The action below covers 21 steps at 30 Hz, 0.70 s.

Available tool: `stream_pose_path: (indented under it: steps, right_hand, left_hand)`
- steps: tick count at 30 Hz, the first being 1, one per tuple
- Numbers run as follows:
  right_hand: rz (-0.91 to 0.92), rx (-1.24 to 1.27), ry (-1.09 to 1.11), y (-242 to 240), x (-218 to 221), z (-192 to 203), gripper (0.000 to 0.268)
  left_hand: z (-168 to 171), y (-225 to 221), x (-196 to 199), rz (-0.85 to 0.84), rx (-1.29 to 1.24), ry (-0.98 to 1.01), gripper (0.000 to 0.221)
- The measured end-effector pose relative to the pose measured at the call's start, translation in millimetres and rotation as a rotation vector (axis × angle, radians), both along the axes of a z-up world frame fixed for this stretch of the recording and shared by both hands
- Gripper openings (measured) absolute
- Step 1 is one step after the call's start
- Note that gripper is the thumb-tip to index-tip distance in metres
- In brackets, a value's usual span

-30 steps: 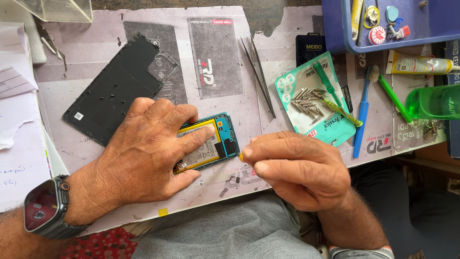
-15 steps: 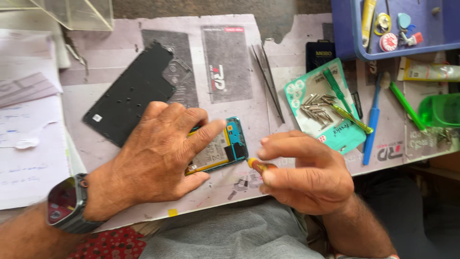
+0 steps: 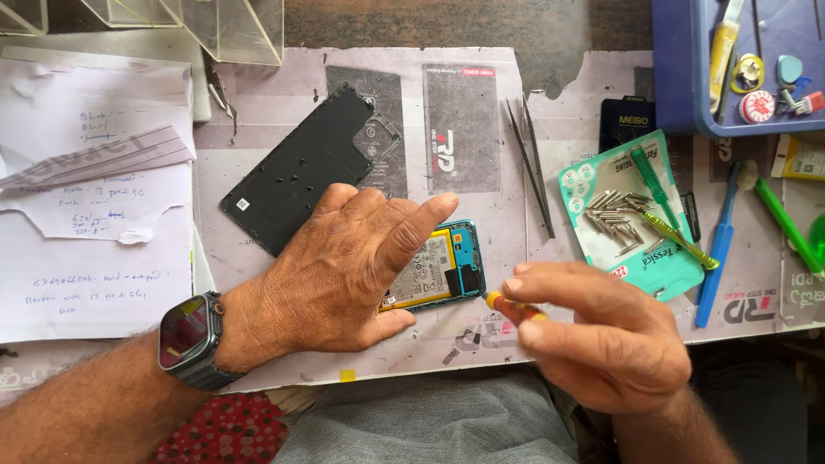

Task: The person works on the internal components of a mobile phone using a screwdriver and tweezers to remove and replace parts on the circuit board.

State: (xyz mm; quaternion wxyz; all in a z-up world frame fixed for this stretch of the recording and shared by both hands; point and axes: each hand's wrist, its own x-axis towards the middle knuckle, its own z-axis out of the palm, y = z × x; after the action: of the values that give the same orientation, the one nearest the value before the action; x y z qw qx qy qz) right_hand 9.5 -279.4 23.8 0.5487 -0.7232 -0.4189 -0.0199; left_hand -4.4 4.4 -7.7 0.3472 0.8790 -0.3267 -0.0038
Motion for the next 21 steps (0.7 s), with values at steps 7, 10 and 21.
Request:
stream_pose_path:
  steps: [7, 10, 21]
  right_hand:
    - [0.028, -0.002, 0.037, 1.0, 3.8, 3.8, 0.023]
    - [0.012, 0.035, -0.002, 4.3, 4.4, -1.3, 0.026]
    - [-0.018, 0.024, 0.007, 1.5, 2.9, -0.3, 0.025]
  left_hand:
    - [1.1, -0.7, 0.4, 0.007, 0.036, -0.016, 0.125]
    - [1.4, -1.2, 1.4, 0.008, 0.036, 0.006, 0.124]
    - [3.1, -2.2, 2.5, 0.016, 0.038, -0.001, 0.123]
